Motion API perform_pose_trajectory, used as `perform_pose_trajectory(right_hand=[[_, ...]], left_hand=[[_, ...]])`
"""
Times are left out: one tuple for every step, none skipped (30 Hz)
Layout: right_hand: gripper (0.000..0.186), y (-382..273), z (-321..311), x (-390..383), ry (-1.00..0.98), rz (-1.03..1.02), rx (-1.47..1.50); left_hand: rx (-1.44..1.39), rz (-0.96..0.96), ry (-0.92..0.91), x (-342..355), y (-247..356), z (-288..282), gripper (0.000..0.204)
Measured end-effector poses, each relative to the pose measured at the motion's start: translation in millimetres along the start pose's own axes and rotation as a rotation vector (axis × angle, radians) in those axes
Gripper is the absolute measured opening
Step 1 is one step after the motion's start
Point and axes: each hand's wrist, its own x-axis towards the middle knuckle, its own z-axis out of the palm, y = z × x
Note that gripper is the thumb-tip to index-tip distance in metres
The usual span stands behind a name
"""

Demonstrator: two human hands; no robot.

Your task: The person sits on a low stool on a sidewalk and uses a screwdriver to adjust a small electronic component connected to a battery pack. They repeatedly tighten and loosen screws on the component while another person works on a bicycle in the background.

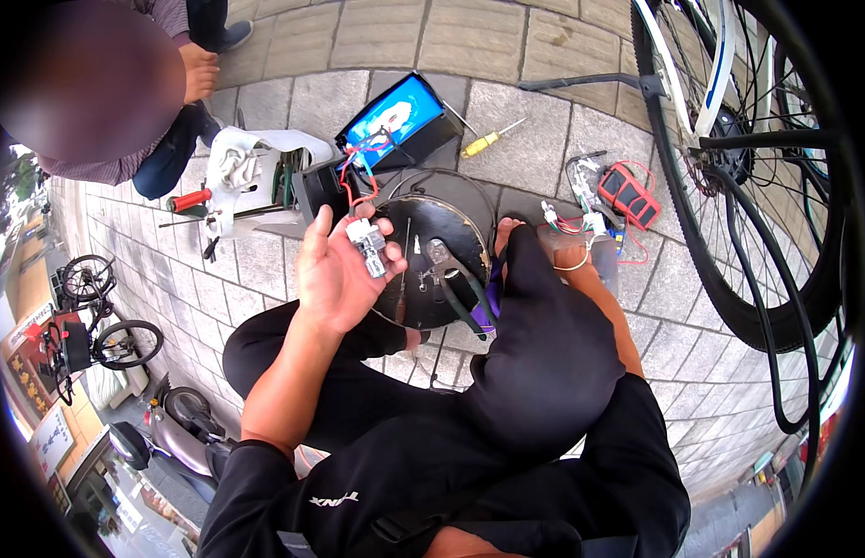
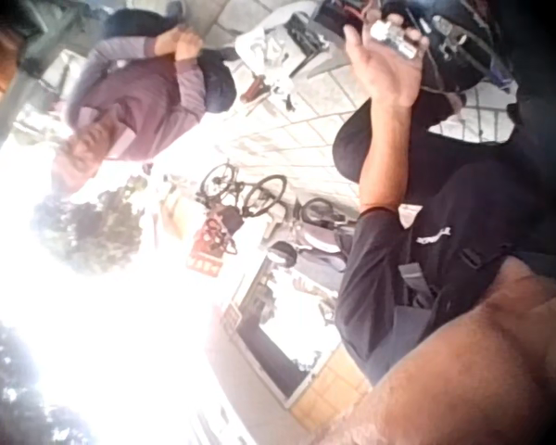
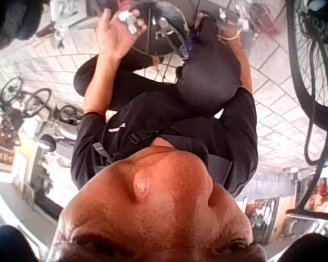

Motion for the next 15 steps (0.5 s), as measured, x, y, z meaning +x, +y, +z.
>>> perform_pose_trajectory(right_hand=[[0.021,-2,-7,1,0.007,0.013,0.028],[0.021,-4,-13,1,0.013,0.024,0.055],[0.021,-9,-20,-1,0.021,0.045,-0.059],[0.021,-12,-24,-3,-0.013,0.09,-0.039],[0.021,-13,-28,-5,-0.047,0.133,-0.019],[0.023,-11,-31,-8,-0.041,0.085,0.004],[0.024,-8,-34,-9,-0.033,0.037,0.024],[0.025,-6,-36,-11,-0.027,-0.016,0.044],[0.025,-3,-39,-13,-0.025,-0.047,0.049],[0.025,-3,-39,-18,-0.027,-0.052,0.044],[0.025,-2,-42,-23,-0.034,-0.053,0.034],[0.025,-4,-44,-29,-0.043,-0.046,0.025],[0.025,-3,-46,-37,-0.053,-0.033,0.017],[0.025,-3,-48,-45,-0.066,-0.017,0.015],[0.025,-4,-50,-53,-0.076,0.0,0.011]], left_hand=[[-0.003,0.001,0.002,0,0,0,0.052],[-0.008,0.004,0.004,0,-1,-1,0.052],[-0.014,0.008,0.007,0,-2,-2,0.052],[-0.01,0.004,0.003,2,-1,0,0.052],[-0.017,0.002,-0.015,3,-2,-1,0.052],[-0.011,0.004,-0.012,3,-3,-2,0.051],[-0.007,0.005,-0.011,4,-3,-4,0.051],[0.007,0.015,0.002,4,-3,-5,0.051],[0.015,0.015,0.016,4,-4,-6,0.051],[0.017,0.012,0.013,6,-5,-7,0.052],[0.016,0.014,0.01,6,-6,-9,0.052],[0.027,0.009,0.024,6,-5,-9,0.052],[0.012,0.007,0.02,9,-7,-12,0.053],[0.012,0.007,0.021,11,-8,-11,0.052],[0.012,0.006,0.022,12,-9,-11,0.052]])
